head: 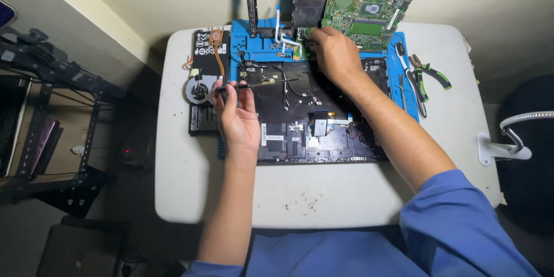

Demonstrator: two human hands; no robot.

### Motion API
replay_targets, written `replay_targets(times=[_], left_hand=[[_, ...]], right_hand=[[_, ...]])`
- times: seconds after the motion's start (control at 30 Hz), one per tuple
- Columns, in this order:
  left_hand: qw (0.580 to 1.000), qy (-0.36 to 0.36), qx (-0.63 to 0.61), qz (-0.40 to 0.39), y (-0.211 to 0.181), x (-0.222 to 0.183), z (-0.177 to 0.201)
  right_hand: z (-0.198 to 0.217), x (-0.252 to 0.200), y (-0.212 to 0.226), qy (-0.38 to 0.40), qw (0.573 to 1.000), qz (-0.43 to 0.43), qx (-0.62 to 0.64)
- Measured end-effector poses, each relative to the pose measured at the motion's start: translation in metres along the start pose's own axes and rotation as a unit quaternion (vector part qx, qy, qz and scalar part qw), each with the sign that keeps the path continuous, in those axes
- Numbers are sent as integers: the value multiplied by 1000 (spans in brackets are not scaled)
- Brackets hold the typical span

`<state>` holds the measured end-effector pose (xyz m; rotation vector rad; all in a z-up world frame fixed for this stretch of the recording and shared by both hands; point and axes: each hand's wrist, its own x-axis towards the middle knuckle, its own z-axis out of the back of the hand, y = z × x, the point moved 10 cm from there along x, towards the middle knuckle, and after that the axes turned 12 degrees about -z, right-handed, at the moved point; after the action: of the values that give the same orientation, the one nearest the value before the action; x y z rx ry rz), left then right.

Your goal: The person is disassembling a laptop, specifically removing the screen assembly by unscrewing components and disconnecting cables.

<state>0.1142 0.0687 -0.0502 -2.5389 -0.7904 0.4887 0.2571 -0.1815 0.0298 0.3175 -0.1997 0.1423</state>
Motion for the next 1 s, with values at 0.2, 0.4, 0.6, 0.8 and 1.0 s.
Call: replay_targets(times=[0.2, 0.4, 0.6, 0.8, 1.0], left_hand=[[998, 5, -53, -15, -6, 14, 8], [995, -4, -97, -2, -13, 24, 22], [987, -18, -157, -10, -44, 29, 15], [981, -26, -192, -19, -55, 33, 14], [977, 1, -213, 18, -44, 26, 5]], right_hand=[[70, -70, 24, 45, 988, 4, 147], [88, -154, 45, 175, 975, 61, 120], [90, -232, 60, 45, 982, 168, 74], [83, -254, 50, -38, 982, 180, 41], [90, -254, 58, -59, 977, 191, 79]])
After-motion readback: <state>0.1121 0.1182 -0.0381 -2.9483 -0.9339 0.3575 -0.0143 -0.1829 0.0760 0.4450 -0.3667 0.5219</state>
